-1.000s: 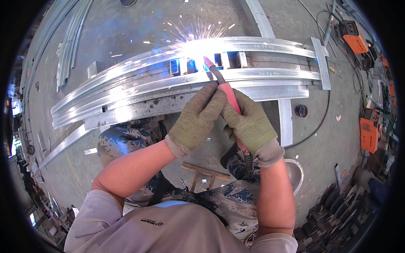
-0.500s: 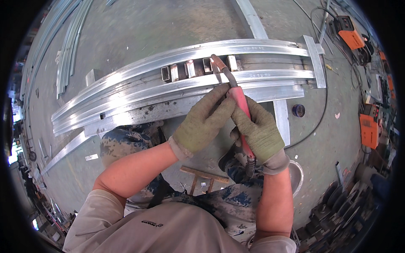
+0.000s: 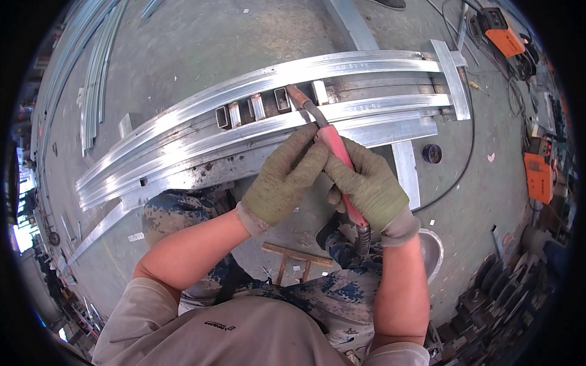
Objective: The person sits on the floor and welds small metal brackets onto a curved metal frame using a welding torch. They repeatedly pick up brackets, position them, and weld them in place.
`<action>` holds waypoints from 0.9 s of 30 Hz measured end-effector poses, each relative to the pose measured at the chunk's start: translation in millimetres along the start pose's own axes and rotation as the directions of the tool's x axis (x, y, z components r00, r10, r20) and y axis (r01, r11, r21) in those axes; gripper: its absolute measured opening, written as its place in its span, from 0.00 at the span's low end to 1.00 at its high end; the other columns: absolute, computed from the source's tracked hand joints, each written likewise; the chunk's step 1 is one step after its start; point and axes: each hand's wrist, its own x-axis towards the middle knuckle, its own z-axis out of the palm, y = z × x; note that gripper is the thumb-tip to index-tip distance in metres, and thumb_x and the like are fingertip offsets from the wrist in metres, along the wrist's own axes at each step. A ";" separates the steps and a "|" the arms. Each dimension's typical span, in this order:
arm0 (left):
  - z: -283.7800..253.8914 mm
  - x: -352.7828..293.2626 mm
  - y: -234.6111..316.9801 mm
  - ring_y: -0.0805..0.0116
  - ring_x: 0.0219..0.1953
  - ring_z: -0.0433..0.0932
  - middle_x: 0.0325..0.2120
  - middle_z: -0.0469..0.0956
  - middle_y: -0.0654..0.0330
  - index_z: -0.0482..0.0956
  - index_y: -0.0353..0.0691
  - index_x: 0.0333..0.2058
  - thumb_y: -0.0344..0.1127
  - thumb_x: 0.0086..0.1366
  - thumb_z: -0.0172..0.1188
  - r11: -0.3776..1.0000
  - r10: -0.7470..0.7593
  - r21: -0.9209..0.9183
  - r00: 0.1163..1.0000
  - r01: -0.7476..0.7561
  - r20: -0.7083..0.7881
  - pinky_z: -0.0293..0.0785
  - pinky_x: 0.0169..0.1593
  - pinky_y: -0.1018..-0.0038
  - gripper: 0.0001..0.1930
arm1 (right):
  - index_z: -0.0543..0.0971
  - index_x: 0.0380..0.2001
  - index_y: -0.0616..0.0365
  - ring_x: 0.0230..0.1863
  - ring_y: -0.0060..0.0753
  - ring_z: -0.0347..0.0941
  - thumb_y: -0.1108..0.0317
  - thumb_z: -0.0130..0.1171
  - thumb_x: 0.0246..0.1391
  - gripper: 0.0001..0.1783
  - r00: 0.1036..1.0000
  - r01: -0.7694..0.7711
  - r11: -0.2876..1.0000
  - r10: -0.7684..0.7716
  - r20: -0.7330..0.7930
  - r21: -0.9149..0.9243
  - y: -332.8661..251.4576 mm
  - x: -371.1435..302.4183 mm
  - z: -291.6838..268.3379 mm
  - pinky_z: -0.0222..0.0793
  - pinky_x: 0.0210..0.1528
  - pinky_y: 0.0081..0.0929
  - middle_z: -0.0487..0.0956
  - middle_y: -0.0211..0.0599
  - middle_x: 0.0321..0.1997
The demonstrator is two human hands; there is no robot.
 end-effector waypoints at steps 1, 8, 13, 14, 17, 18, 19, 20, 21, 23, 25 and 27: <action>0.7 1.1 -1.4 0.70 0.55 0.78 0.54 0.80 0.57 0.72 0.35 0.67 0.44 0.82 0.57 1.000 0.014 0.007 1.000 -0.014 -0.009 0.75 0.62 0.69 0.24 | 0.78 0.66 0.60 0.27 0.16 0.77 0.52 0.67 0.70 0.31 1.000 0.004 1.000 -0.004 -0.001 -0.006 1.1 1.6 -1.7 0.74 0.28 0.19 0.82 0.27 0.33; 2.3 2.8 -5.8 0.67 0.55 0.80 0.54 0.80 0.55 0.71 0.37 0.68 0.44 0.81 0.58 0.999 0.028 0.034 1.000 -0.027 -0.014 0.77 0.61 0.67 0.24 | 0.77 0.68 0.59 0.28 0.17 0.78 0.51 0.68 0.70 0.32 0.999 0.009 0.999 -0.010 0.032 0.039 3.2 6.4 -11.3 0.75 0.29 0.19 0.82 0.27 0.34; 1.0 4.4 -8.7 0.67 0.55 0.79 0.55 0.80 0.55 0.70 0.37 0.69 0.43 0.81 0.58 0.999 0.020 0.033 1.000 -0.020 -0.003 0.76 0.61 0.67 0.25 | 0.76 0.69 0.59 0.28 0.18 0.78 0.52 0.67 0.70 0.32 0.998 0.002 0.999 -0.005 0.061 0.050 4.2 8.1 -15.4 0.76 0.30 0.20 0.82 0.27 0.35; 0.7 4.4 -9.1 0.67 0.55 0.79 0.55 0.80 0.55 0.70 0.37 0.69 0.43 0.81 0.58 0.999 0.021 0.033 1.000 -0.021 -0.001 0.76 0.61 0.67 0.25 | 0.76 0.69 0.59 0.28 0.18 0.78 0.52 0.67 0.70 0.32 0.998 0.003 0.999 -0.006 0.066 0.051 4.5 8.5 -15.6 0.76 0.30 0.20 0.82 0.27 0.35; 1.2 2.5 -6.2 0.68 0.55 0.79 0.55 0.80 0.55 0.70 0.37 0.69 0.43 0.81 0.58 0.998 0.039 0.041 0.999 -0.038 -0.005 0.76 0.61 0.68 0.25 | 0.76 0.69 0.59 0.28 0.18 0.78 0.52 0.67 0.70 0.33 0.998 0.010 0.998 -0.014 0.065 0.060 5.0 7.4 -14.4 0.76 0.30 0.20 0.81 0.27 0.34; 0.8 2.5 -6.1 0.68 0.55 0.79 0.54 0.80 0.55 0.70 0.37 0.69 0.43 0.81 0.58 0.999 0.031 0.045 1.000 -0.030 -0.004 0.76 0.61 0.68 0.25 | 0.76 0.69 0.59 0.28 0.18 0.78 0.52 0.67 0.70 0.33 0.998 0.009 0.998 -0.013 0.066 0.057 5.3 7.5 -14.4 0.76 0.30 0.20 0.81 0.26 0.34; 0.2 2.6 -6.0 0.68 0.55 0.79 0.54 0.80 0.55 0.70 0.37 0.69 0.43 0.81 0.58 0.999 0.023 0.048 1.000 -0.023 -0.003 0.76 0.61 0.68 0.25 | 0.76 0.69 0.59 0.28 0.18 0.78 0.52 0.67 0.70 0.33 0.998 0.008 0.998 -0.011 0.066 0.054 5.5 7.8 -14.5 0.76 0.30 0.20 0.81 0.26 0.34; -0.2 2.6 -6.0 0.68 0.55 0.79 0.54 0.80 0.56 0.71 0.37 0.69 0.43 0.81 0.58 0.999 0.015 0.052 1.000 -0.015 -0.002 0.76 0.60 0.68 0.25 | 0.76 0.69 0.59 0.28 0.18 0.78 0.52 0.67 0.70 0.32 0.998 0.007 0.999 -0.010 0.067 0.052 5.8 7.8 -14.6 0.76 0.30 0.20 0.81 0.26 0.34; 0.0 2.4 -5.9 0.68 0.55 0.79 0.54 0.80 0.56 0.71 0.37 0.69 0.43 0.81 0.58 0.999 0.022 0.049 1.000 -0.021 -0.007 0.76 0.60 0.68 0.25 | 0.76 0.69 0.59 0.28 0.18 0.78 0.52 0.67 0.70 0.33 0.998 0.008 0.999 -0.011 0.068 0.053 5.5 7.8 -14.5 0.76 0.30 0.20 0.81 0.26 0.34; 1.0 2.0 -6.1 0.69 0.55 0.79 0.54 0.80 0.56 0.71 0.37 0.68 0.43 0.81 0.59 0.998 0.036 0.045 0.999 -0.035 -0.017 0.76 0.60 0.68 0.24 | 0.76 0.69 0.59 0.28 0.18 0.78 0.51 0.68 0.70 0.33 0.997 0.009 0.998 -0.013 0.071 0.055 4.9 7.5 -14.4 0.75 0.30 0.20 0.81 0.27 0.34; 1.7 2.0 -6.5 0.69 0.55 0.79 0.54 0.80 0.56 0.72 0.37 0.67 0.43 0.81 0.58 0.999 0.034 0.023 0.999 -0.033 -0.022 0.76 0.60 0.69 0.24 | 0.76 0.69 0.59 0.28 0.18 0.78 0.51 0.67 0.70 0.33 0.999 0.004 1.000 -0.006 0.054 0.026 3.8 7.0 -12.7 0.75 0.29 0.20 0.81 0.27 0.34; 1.5 1.9 -4.4 0.70 0.56 0.77 0.55 0.79 0.58 0.72 0.37 0.68 0.43 0.82 0.57 1.000 0.019 0.007 1.000 -0.019 -0.006 0.74 0.63 0.69 0.23 | 0.76 0.69 0.60 0.28 0.18 0.77 0.50 0.67 0.70 0.33 0.999 0.000 1.000 0.000 0.037 -0.004 0.3 5.3 -9.6 0.75 0.29 0.20 0.80 0.27 0.33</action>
